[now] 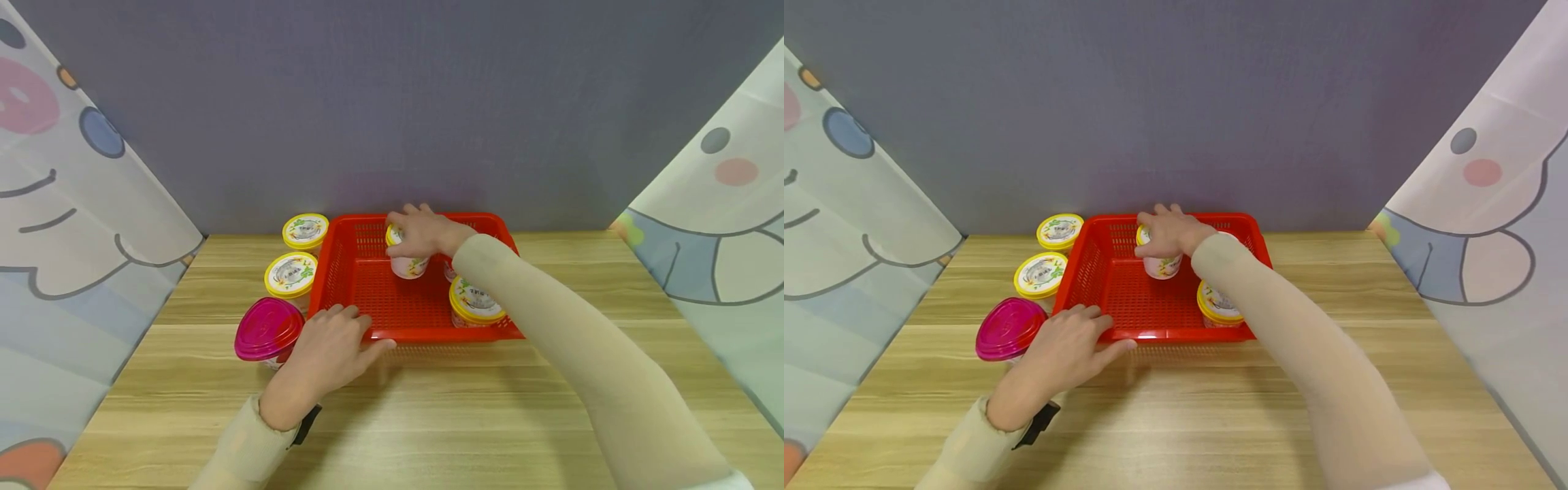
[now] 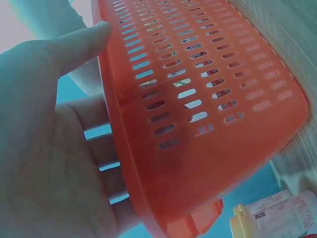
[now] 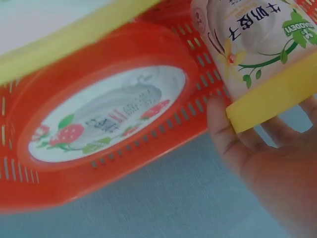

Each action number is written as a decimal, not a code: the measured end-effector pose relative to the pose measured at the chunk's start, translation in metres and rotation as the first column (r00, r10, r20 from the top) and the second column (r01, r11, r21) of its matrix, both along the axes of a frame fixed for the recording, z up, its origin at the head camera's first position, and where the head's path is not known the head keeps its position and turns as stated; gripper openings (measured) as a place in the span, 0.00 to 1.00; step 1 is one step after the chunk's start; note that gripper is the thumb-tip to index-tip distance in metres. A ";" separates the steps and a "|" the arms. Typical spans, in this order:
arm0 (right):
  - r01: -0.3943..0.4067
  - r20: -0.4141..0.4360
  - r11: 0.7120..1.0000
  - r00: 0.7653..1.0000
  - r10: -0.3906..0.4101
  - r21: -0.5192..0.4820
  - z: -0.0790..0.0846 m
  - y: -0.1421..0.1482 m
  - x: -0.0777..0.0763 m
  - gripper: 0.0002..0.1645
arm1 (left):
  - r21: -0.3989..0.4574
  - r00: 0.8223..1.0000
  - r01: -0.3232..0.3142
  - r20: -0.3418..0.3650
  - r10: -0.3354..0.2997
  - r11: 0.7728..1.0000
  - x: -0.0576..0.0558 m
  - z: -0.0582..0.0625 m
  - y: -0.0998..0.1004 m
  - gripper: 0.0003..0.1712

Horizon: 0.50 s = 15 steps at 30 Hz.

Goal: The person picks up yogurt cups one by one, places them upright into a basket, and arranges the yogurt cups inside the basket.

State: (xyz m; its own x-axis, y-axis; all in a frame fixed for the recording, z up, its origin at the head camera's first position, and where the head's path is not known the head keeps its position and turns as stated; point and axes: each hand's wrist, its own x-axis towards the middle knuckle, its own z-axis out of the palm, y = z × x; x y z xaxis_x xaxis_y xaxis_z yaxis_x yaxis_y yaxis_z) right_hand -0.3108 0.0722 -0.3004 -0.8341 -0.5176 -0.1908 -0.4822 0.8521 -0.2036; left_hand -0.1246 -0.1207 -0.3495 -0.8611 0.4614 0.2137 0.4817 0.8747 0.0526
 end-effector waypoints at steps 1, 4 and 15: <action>-0.005 0.007 1.000 1.000 0.005 0.002 -0.001 0.000 0.000 0.43 | 0.000 1.000 0.000 0.003 0.000 1.000 0.000 0.000 0.000 0.31; -0.021 0.022 1.000 1.000 0.020 0.012 -0.005 0.001 0.000 0.44 | 0.000 1.000 0.001 0.004 -0.001 1.000 0.000 0.000 0.000 0.31; -0.040 0.006 0.997 0.999 0.040 0.069 -0.018 0.001 -0.004 0.44 | 0.004 1.000 0.001 -0.008 -0.001 1.000 -0.002 0.000 0.001 0.30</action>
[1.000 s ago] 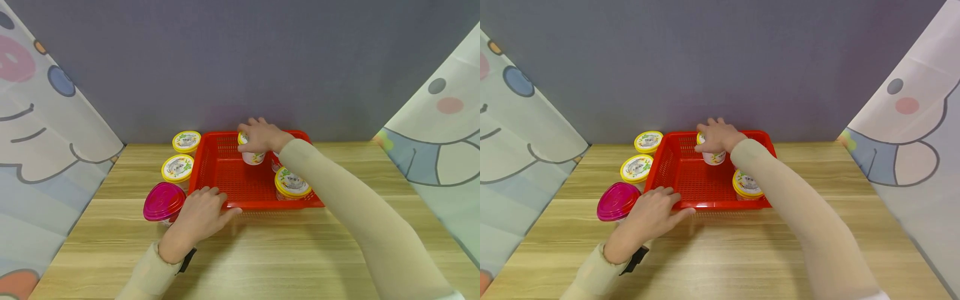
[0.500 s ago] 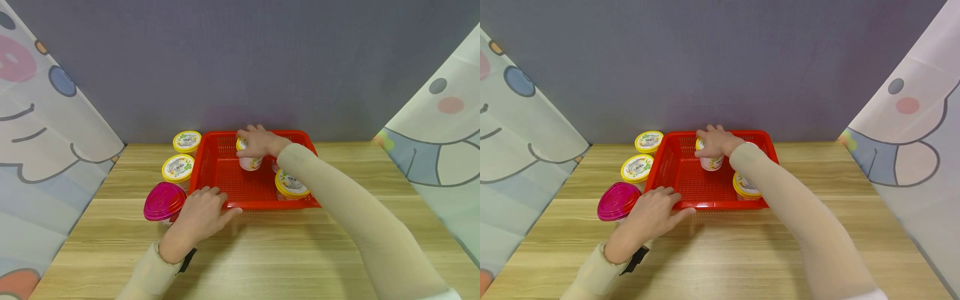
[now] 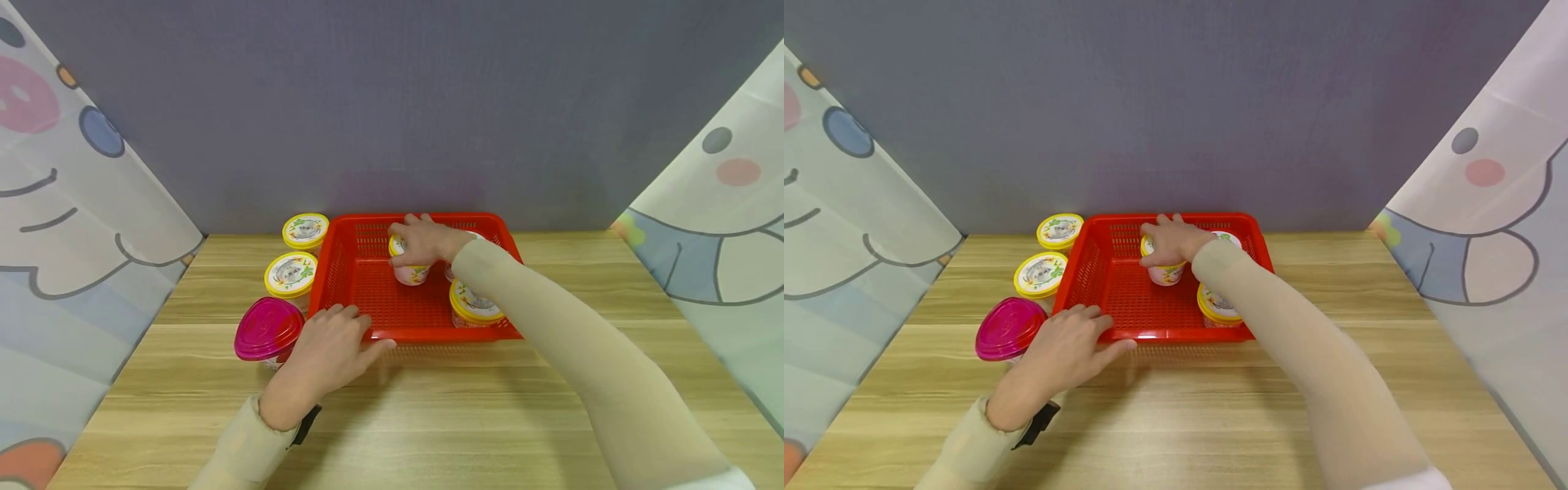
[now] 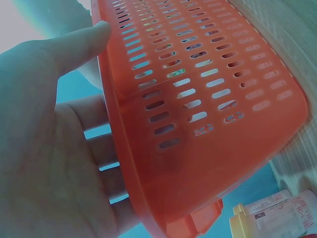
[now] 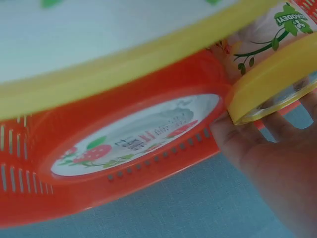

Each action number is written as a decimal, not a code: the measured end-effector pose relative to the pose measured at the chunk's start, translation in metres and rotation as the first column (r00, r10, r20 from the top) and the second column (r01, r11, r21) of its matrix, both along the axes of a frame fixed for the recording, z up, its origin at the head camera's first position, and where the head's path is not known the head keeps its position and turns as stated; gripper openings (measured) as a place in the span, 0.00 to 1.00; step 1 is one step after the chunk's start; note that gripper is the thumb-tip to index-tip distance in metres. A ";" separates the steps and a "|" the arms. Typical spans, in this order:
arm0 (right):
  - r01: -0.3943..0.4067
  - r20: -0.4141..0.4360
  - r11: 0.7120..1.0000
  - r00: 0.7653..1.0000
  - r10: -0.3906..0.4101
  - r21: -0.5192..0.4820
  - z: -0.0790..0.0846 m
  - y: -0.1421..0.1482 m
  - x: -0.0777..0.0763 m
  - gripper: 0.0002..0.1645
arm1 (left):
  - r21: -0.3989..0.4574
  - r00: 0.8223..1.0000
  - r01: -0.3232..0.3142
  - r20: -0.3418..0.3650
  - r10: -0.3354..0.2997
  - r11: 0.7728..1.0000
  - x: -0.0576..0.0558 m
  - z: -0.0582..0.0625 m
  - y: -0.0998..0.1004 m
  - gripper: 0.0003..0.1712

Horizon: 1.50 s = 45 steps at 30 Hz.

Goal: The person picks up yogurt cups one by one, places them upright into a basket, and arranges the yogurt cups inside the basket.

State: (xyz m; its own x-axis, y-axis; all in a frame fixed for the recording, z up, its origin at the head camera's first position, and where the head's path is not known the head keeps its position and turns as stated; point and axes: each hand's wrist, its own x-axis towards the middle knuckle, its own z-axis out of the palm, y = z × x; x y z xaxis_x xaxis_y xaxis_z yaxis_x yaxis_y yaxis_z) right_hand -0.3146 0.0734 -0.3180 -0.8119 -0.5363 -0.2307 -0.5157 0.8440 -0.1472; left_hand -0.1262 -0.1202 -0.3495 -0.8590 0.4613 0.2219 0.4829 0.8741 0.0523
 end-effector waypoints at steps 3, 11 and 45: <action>-0.001 0.005 1.000 1.000 0.001 0.010 -0.001 0.001 -0.001 0.45 | 0.002 1.000 0.000 0.003 0.000 1.000 0.000 0.000 0.000 0.30; -0.004 0.033 1.000 0.999 0.003 0.026 -0.005 0.003 0.000 0.45 | 0.003 1.000 -0.004 0.015 0.004 1.000 0.001 0.001 0.001 0.31; 0.042 -0.085 0.992 0.996 -0.032 0.117 0.002 -0.003 0.014 0.50 | 0.001 1.000 0.001 0.015 -0.001 1.000 0.001 0.002 -0.001 0.31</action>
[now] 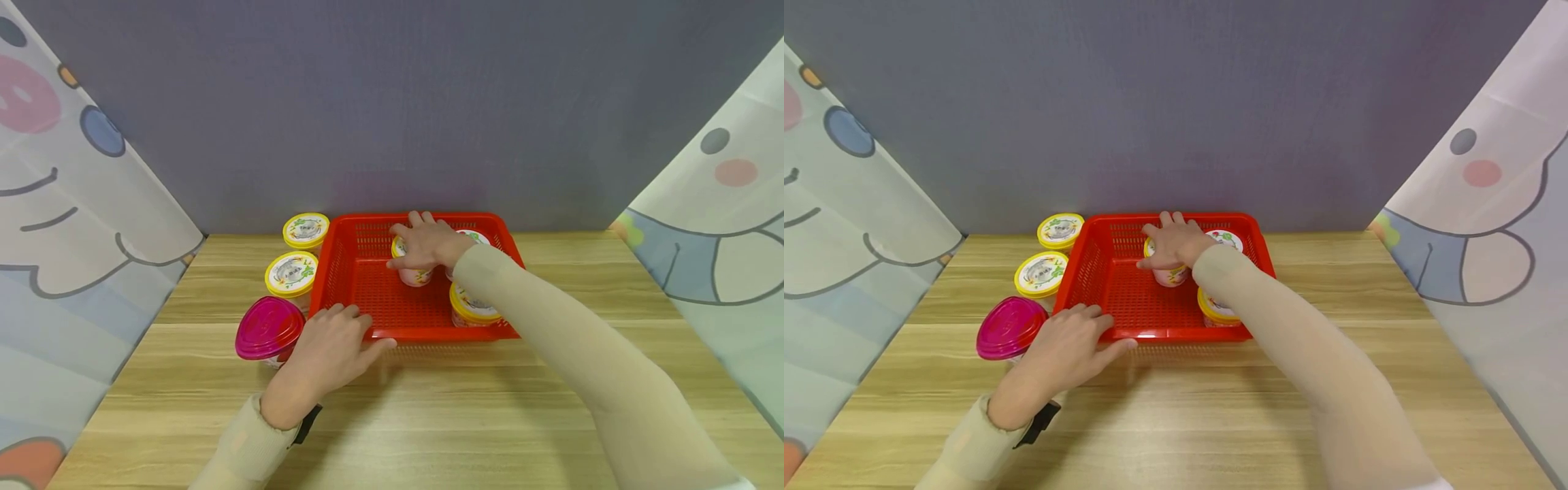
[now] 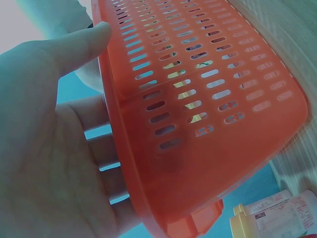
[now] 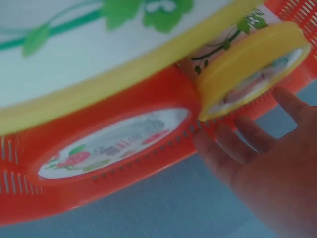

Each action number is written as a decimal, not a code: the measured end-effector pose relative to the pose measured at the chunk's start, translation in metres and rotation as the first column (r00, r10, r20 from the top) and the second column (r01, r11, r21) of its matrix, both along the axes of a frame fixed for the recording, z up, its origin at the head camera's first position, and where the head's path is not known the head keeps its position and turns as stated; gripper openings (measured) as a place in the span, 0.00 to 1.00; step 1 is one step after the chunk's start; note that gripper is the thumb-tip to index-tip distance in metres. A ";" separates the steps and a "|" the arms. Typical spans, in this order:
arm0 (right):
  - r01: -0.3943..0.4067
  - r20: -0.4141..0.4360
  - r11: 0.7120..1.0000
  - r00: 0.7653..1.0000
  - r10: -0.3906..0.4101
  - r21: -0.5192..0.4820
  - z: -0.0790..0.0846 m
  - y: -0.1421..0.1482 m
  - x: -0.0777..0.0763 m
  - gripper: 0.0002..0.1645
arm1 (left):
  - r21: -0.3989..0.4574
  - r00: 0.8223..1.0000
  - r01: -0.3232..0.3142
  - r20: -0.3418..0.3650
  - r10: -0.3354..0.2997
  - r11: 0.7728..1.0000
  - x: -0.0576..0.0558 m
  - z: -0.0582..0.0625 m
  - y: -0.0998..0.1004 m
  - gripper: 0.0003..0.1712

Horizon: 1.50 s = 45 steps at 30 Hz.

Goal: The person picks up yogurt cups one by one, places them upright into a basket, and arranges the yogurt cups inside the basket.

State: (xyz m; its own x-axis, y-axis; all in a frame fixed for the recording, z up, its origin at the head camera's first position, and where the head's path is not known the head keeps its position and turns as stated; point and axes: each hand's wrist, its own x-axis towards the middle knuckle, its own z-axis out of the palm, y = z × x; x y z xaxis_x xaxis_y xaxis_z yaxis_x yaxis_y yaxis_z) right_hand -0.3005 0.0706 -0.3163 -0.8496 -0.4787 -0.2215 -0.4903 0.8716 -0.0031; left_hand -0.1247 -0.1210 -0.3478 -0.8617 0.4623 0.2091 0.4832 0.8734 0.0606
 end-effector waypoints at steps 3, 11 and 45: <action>-0.001 -0.003 1.000 1.000 0.001 -0.014 0.004 0.002 0.003 0.50 | -0.002 1.000 0.002 -0.010 -0.002 1.000 0.000 0.000 0.000 0.31; 0.003 0.006 0.995 1.000 -0.002 -0.096 0.020 0.008 0.012 0.47 | -0.007 1.000 -0.010 -0.001 0.010 1.000 0.000 -0.001 0.000 0.31; -0.073 -0.120 0.963 0.992 0.043 -0.260 0.044 0.071 0.106 0.41 | -0.004 1.000 -0.008 0.007 0.008 1.000 -0.001 0.000 0.000 0.31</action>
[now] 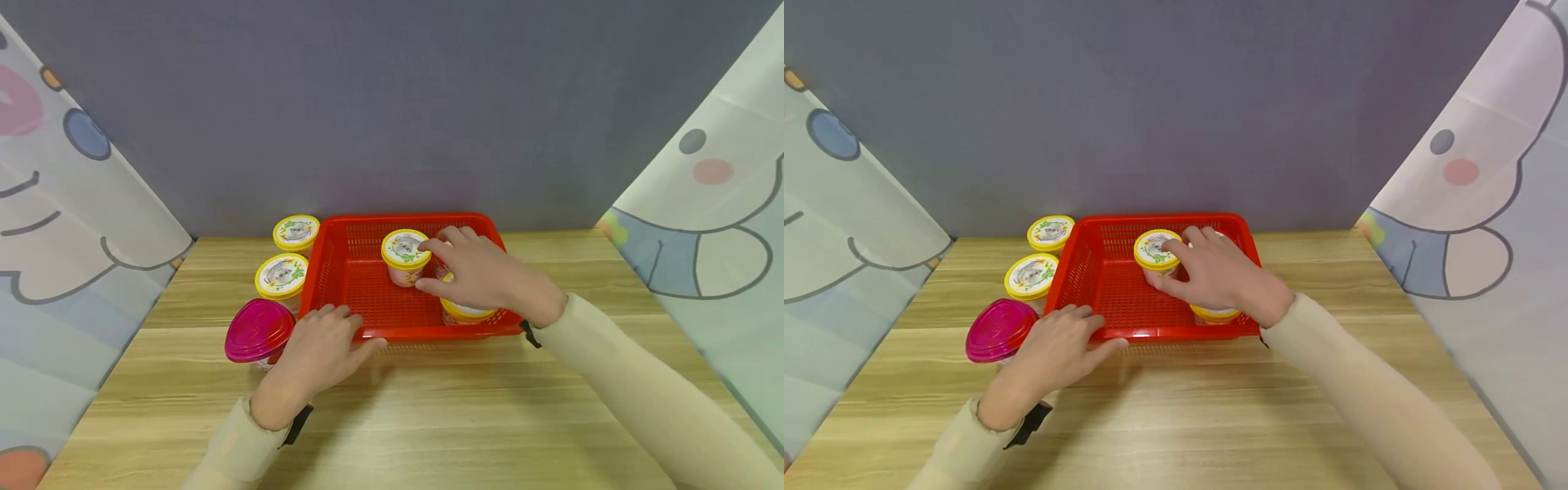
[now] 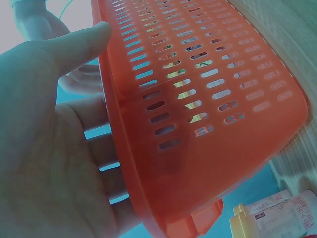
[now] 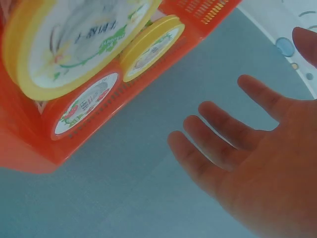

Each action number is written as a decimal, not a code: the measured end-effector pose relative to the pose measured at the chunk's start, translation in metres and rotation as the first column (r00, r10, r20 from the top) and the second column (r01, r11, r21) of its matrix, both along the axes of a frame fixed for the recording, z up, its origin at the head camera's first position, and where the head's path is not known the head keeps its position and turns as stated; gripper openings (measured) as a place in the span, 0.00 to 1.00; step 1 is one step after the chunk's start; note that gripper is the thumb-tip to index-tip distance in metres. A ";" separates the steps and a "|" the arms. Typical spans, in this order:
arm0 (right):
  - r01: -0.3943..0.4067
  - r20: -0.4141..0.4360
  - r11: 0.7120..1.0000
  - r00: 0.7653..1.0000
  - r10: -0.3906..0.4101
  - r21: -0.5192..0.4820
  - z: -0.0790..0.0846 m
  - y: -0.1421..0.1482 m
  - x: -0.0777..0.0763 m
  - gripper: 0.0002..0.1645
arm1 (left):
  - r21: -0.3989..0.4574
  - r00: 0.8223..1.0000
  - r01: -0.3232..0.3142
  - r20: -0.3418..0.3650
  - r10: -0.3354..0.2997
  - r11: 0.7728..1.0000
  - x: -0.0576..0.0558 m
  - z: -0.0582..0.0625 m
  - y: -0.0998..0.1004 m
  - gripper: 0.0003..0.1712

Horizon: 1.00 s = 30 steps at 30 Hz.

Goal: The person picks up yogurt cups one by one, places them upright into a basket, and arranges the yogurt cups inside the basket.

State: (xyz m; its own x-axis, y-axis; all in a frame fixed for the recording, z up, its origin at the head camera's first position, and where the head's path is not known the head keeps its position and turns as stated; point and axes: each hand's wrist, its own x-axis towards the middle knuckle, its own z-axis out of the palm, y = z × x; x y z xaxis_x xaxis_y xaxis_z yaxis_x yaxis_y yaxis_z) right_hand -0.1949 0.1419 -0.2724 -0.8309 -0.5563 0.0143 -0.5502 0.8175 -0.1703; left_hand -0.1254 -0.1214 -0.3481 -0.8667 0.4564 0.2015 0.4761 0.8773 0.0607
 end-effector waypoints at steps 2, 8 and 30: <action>0.003 -0.017 1.000 1.000 -0.004 -0.014 -0.003 0.004 0.006 0.40 | 0.001 1.000 0.000 -0.002 0.000 1.000 0.000 0.000 0.000 0.31; 0.003 -0.070 0.998 0.998 -0.007 -0.062 -0.015 0.016 0.023 0.36 | 0.004 1.000 0.000 -0.008 0.000 1.000 -0.001 -0.001 0.000 0.31; 0.063 -0.197 0.990 0.977 -0.087 -0.127 -0.059 0.040 0.067 0.34 | 0.005 1.000 0.003 -0.003 -0.003 1.000 -0.001 0.000 0.000 0.30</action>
State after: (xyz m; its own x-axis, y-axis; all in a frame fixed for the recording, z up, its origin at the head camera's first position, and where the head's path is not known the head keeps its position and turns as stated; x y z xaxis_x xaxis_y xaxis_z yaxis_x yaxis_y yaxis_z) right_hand -0.1277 0.1816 -0.3311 -0.8436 -0.4764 0.2480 -0.5208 0.8383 -0.1614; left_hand -0.1268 -0.1213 -0.3482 -0.8644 0.4583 0.2067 0.4793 0.8754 0.0636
